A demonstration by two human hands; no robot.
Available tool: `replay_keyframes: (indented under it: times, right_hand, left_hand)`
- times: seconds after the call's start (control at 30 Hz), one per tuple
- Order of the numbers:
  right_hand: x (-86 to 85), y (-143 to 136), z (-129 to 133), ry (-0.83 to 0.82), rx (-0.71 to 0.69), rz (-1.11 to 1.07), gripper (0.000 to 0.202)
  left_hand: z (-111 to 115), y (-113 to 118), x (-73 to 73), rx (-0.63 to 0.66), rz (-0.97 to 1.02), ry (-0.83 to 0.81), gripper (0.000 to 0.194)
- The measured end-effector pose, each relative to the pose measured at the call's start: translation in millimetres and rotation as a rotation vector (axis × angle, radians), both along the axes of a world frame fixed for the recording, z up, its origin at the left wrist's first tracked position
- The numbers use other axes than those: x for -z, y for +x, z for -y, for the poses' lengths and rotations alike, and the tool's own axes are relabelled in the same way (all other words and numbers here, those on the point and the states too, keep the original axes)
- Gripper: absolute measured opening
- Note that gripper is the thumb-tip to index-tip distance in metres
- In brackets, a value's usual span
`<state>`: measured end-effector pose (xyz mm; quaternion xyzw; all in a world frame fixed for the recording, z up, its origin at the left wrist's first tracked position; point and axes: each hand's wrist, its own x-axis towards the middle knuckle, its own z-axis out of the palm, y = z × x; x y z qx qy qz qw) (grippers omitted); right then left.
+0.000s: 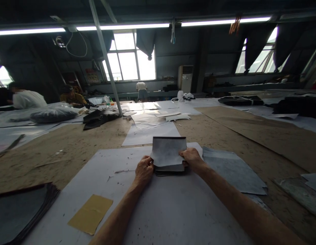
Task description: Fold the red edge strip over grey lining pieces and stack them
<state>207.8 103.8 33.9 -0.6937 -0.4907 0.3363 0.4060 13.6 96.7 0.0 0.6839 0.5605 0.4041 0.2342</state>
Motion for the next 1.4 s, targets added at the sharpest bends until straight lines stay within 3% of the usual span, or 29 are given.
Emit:
replay_keyframes:
  times: [0.13, 0.27, 0.57, 0.73, 0.83, 0.97, 1.4]
  right_hand:
    - [11.5, -2, -8, -0.103, -0.036, 0.089, 0.021]
    - [12.0, 5, -9, -0.127, -0.044, 0.163, 0.022]
    - [-2.3, -2, 7, -0.003, 0.004, 0.482, 0.021]
    - [-11.9, -6, 18, 0.063, 0.121, 0.664, 0.038]
    - [-13.5, 0, 20, 0.033, 0.132, 0.682, 0.037]
    - [-12.0, 3, 20, 0.012, 0.077, 0.671, 0.032]
    - [6.7, 7, 5, 0.272, 0.008, 0.666, 0.047]
  left_hand:
    - [-1, -1, 1.3, 0.014, -0.006, -0.009, 0.019]
    - [-2, -2, 1.5, 0.017, 0.006, -0.016, 0.019]
    - [3, -2, -4.1, 0.007, 0.067, -0.027, 0.025]
    - [2, -5, -4.6, -0.102, 0.118, -0.039, 0.047]
    - [1, -3, -4.2, -0.123, 0.1, -0.055, 0.052]
    - [2, 2, -5.6, -0.091, 0.033, -0.07, 0.041]
    - [11, 2, -9.7, -0.168, -0.031, -0.02, 0.033]
